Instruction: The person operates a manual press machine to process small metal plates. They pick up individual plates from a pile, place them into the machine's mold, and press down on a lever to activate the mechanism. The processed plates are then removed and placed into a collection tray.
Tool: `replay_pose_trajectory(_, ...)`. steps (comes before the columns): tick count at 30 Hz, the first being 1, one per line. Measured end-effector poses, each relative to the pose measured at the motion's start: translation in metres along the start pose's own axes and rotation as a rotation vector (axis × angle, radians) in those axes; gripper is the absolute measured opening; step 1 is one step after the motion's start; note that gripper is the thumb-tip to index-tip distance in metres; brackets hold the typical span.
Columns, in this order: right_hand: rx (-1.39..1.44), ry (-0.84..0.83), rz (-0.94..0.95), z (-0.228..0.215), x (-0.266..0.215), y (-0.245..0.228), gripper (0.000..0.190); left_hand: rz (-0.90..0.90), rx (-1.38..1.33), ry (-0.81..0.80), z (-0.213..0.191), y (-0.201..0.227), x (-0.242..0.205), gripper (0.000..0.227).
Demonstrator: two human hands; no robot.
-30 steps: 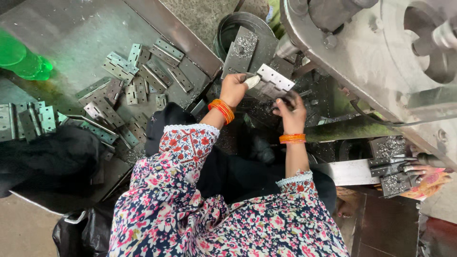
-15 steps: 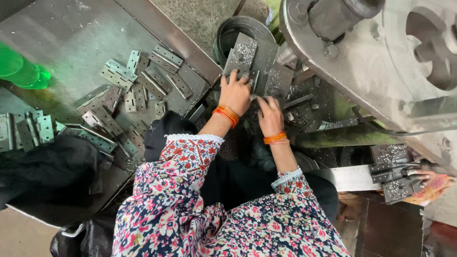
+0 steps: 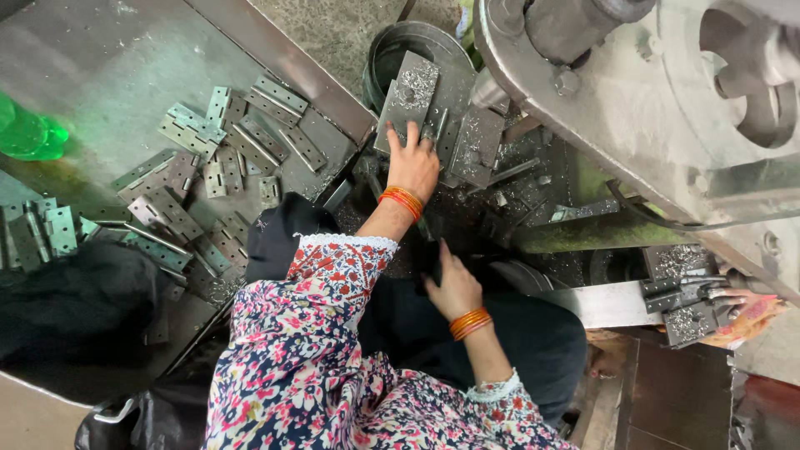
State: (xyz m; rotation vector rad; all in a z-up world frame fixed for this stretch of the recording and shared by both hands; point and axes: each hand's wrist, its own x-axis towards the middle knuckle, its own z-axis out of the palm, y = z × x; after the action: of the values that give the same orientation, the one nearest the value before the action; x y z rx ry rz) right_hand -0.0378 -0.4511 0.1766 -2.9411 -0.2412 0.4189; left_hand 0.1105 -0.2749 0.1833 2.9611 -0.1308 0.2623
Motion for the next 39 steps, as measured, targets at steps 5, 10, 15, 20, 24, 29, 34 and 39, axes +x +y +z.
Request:
replay_pose_trajectory(5, 0.087, 0.039, 0.043, 0.077, -0.007, 0.014, 0.095, 0.015, 0.009, 0.121, 0.002, 0.000, -0.005, 0.030)
replay_pose_trajectory(10, 0.176, 0.069, -0.095, 0.055, 0.001, 0.027, 0.100, 0.006, -0.008, 0.167, 0.006, -0.006, -0.005, 0.028)
replay_pose_trajectory(15, 0.106, 0.051, -0.106, 0.006, 0.004, 0.031, 0.080, -0.034, -0.047, 0.143, 0.015, -0.001, 0.010, 0.025)
replay_pose_trajectory(20, -0.001, -0.051, 0.076, 0.056, -0.003, 0.019, 0.095, -0.041, -0.064, 0.211, 0.015, -0.001, 0.024, 0.025)
replay_pose_trajectory(24, 0.220, 0.173, -0.129, 0.087, -0.003, 0.028, 0.089, -0.033, -0.072, 0.180, 0.012, -0.003, 0.016, 0.024)
replay_pose_trajectory(29, 0.166, 0.024, -0.072, 0.033, -0.005, 0.028, 0.096, -0.054, -0.066, 0.234, 0.015, -0.003, 0.025, 0.024)
replay_pose_trajectory(34, 0.058, -0.062, -0.001, 0.018, 0.011, 0.032, 0.089, -0.084, -0.093, 0.207, 0.023, -0.002, 0.046, 0.024)
replay_pose_trajectory(39, 0.160, 0.187, -0.093, 0.109, -0.002, 0.045, 0.094, -0.075, -0.097, 0.237, 0.023, -0.005, 0.044, 0.025)
